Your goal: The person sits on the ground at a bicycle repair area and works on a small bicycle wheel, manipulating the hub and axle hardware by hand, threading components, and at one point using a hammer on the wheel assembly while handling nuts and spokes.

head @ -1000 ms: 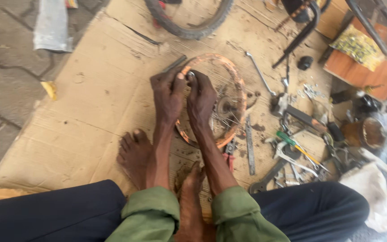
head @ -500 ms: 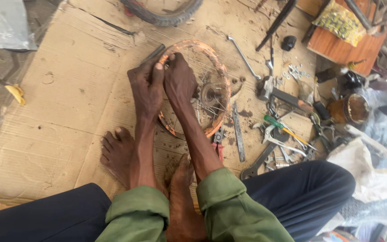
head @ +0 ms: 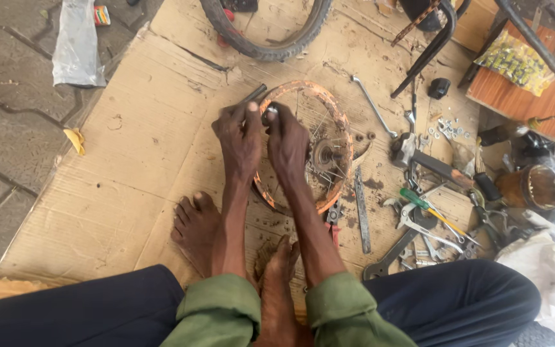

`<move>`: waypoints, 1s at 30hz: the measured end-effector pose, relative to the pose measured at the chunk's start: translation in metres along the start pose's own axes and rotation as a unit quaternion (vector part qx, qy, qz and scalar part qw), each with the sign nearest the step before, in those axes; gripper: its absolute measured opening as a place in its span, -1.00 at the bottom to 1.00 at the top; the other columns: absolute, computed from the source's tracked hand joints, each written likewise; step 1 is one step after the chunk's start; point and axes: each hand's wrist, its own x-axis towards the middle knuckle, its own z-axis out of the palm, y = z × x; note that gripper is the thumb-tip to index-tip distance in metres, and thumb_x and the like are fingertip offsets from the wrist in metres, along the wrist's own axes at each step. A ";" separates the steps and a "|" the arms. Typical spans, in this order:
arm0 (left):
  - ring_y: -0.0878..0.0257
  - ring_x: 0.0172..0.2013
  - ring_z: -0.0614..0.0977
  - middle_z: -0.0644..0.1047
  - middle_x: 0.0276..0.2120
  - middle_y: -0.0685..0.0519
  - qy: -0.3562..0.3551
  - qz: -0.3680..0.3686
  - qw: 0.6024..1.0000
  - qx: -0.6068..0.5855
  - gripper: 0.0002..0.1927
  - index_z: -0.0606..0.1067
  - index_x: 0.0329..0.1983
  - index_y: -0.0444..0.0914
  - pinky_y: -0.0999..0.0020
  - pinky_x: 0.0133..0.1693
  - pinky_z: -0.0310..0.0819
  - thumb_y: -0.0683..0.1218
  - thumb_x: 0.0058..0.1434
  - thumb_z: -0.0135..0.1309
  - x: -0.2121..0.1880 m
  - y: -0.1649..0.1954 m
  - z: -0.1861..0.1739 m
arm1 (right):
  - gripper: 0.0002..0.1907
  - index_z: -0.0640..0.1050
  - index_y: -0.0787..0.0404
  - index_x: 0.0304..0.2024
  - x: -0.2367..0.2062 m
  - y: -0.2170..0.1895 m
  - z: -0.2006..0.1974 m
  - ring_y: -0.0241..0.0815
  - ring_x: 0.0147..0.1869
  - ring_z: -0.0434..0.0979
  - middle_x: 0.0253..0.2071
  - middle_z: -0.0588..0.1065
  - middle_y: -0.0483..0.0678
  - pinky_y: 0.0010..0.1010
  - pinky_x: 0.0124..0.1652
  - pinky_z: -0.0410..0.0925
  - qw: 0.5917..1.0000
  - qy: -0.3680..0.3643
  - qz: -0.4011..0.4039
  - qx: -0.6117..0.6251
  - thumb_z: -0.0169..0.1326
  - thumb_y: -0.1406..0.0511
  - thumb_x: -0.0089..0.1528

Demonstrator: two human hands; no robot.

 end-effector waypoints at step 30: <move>0.30 -0.37 0.64 0.68 -0.34 -0.03 -0.168 -0.094 0.979 0.073 -0.81 0.67 -0.11 -0.31 0.34 -0.29 0.50 -0.16 0.27 0.18 0.041 0.036 -0.021 | -0.69 0.46 0.34 0.14 -0.017 -0.002 -0.015 0.21 -0.01 0.60 0.02 0.51 0.29 -0.05 -0.08 0.47 0.989 0.020 -0.138 0.050 0.01 0.44 0.33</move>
